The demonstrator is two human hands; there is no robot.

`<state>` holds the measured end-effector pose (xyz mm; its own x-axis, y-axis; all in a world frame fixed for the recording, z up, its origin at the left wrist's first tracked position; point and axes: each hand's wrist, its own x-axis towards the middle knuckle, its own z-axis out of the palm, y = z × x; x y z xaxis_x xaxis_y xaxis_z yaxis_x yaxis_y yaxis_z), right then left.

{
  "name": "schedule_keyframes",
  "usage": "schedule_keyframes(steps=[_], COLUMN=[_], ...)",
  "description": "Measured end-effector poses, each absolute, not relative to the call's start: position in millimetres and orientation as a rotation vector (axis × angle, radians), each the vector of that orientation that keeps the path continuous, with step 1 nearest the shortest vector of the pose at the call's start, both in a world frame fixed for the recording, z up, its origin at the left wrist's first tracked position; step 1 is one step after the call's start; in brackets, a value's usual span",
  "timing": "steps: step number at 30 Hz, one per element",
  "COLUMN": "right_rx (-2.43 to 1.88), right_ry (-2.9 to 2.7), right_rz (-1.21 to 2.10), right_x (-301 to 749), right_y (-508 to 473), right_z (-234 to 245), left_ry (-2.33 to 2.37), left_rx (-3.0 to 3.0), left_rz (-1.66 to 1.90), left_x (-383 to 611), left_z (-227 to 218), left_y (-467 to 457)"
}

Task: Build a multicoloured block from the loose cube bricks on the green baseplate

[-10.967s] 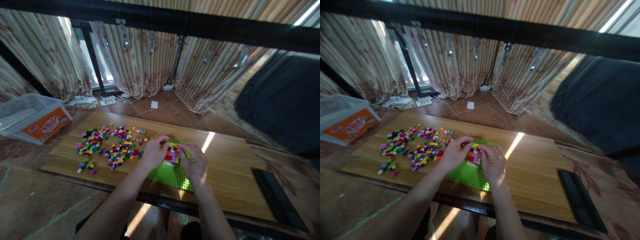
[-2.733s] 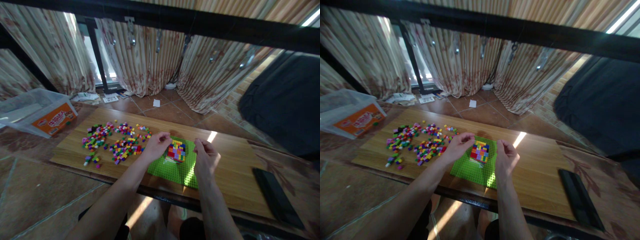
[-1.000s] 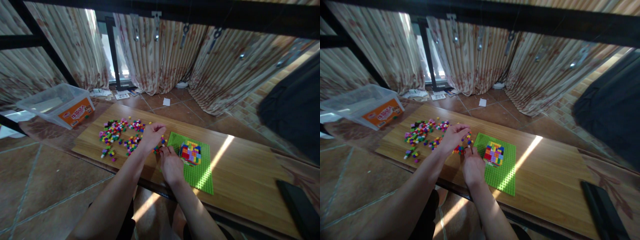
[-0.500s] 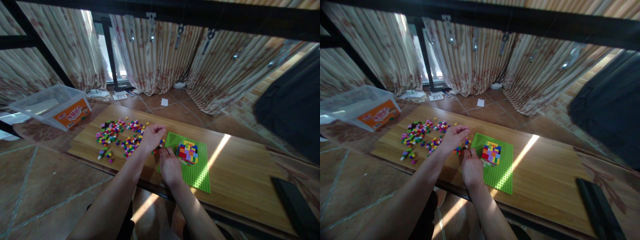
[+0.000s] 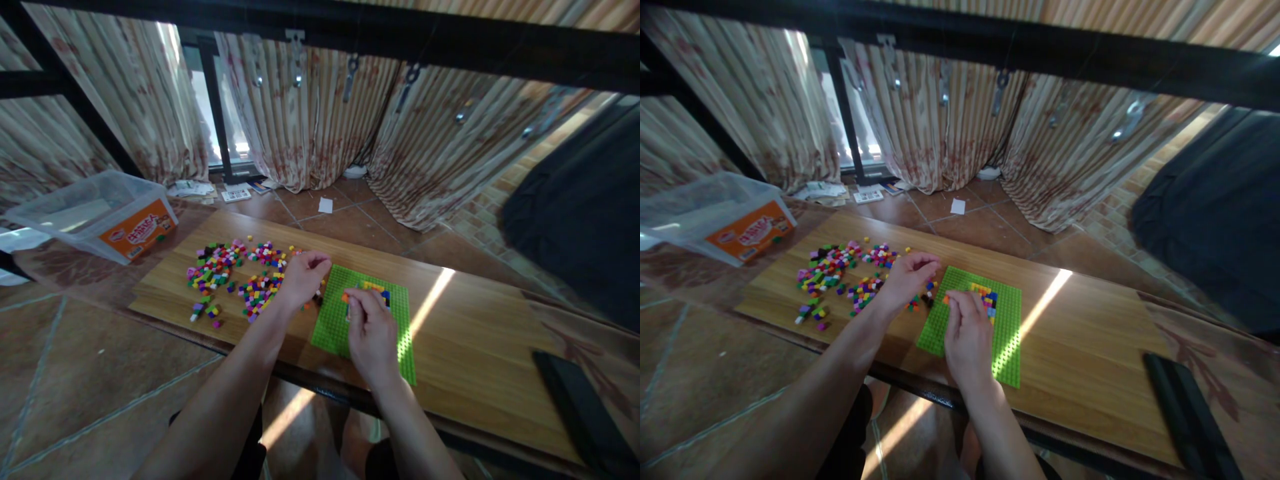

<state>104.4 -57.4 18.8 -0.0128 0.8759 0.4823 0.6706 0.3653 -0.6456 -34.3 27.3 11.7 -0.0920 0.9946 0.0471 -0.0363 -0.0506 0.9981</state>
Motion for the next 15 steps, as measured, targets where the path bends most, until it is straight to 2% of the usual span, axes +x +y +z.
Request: schedule_keyframes(steps=[9,15], right_rx=[-1.553,-1.572], right_ry=[-1.605,-1.701], right_rz=[0.070,0.088], right_x=[164,167], right_y=[-44,-38], right_z=[20,8], left_ry=[1.209,1.213], left_rx=[1.398,1.573], left_rz=[1.214,1.150], left_x=[-17,4], left_z=[7,4], left_y=[24,19])
